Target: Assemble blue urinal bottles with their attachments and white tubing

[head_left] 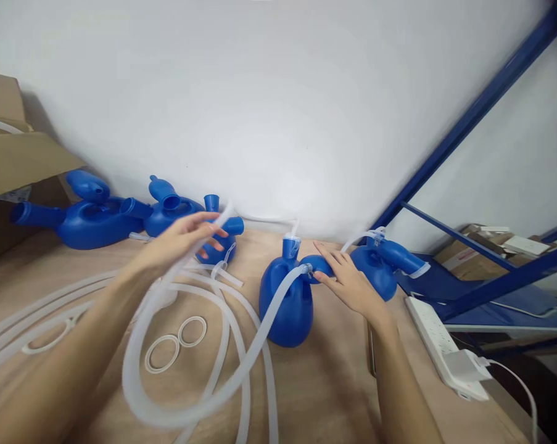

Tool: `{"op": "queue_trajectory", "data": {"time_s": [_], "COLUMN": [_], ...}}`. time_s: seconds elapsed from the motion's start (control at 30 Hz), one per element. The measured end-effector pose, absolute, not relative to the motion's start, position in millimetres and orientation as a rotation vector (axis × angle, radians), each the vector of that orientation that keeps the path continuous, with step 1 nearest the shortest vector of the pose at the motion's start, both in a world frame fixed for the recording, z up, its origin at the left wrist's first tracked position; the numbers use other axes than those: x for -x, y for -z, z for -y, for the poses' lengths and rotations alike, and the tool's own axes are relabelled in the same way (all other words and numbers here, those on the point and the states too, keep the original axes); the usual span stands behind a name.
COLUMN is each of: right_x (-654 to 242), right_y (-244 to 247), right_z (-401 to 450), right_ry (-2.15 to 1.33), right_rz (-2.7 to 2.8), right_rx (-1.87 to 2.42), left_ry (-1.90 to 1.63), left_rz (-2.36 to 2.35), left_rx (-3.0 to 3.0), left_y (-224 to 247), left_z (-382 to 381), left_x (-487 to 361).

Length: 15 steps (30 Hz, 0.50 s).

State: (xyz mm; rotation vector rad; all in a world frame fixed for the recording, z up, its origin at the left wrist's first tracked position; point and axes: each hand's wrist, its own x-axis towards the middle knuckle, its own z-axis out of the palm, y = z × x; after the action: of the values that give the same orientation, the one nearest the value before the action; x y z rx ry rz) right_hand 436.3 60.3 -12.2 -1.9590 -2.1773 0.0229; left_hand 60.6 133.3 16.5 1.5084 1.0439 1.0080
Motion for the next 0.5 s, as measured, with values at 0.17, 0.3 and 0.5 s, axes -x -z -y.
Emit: {"op": "queue_trajectory", "data": {"time_s": [0.17, 0.3, 0.5], "right_x": [-423, -408, -383], "right_y": [-1, -6, 5], "right_z": [-46, -39, -46], "right_ry": [-0.154, -0.113, 0.253], "right_rz": [2.211, 2.195, 1.871], "right_rx": [1.978, 2.067, 2.234], "left_ry": [-0.71, -0.621, -0.718], "left_rz": [-0.881, -0.66, -0.738], "left_rx": [-1.642, -1.992, -2.278], "left_y": [47, 91, 106], "left_z": [-118, -94, -74], "left_x": [-120, -150, -162]}}
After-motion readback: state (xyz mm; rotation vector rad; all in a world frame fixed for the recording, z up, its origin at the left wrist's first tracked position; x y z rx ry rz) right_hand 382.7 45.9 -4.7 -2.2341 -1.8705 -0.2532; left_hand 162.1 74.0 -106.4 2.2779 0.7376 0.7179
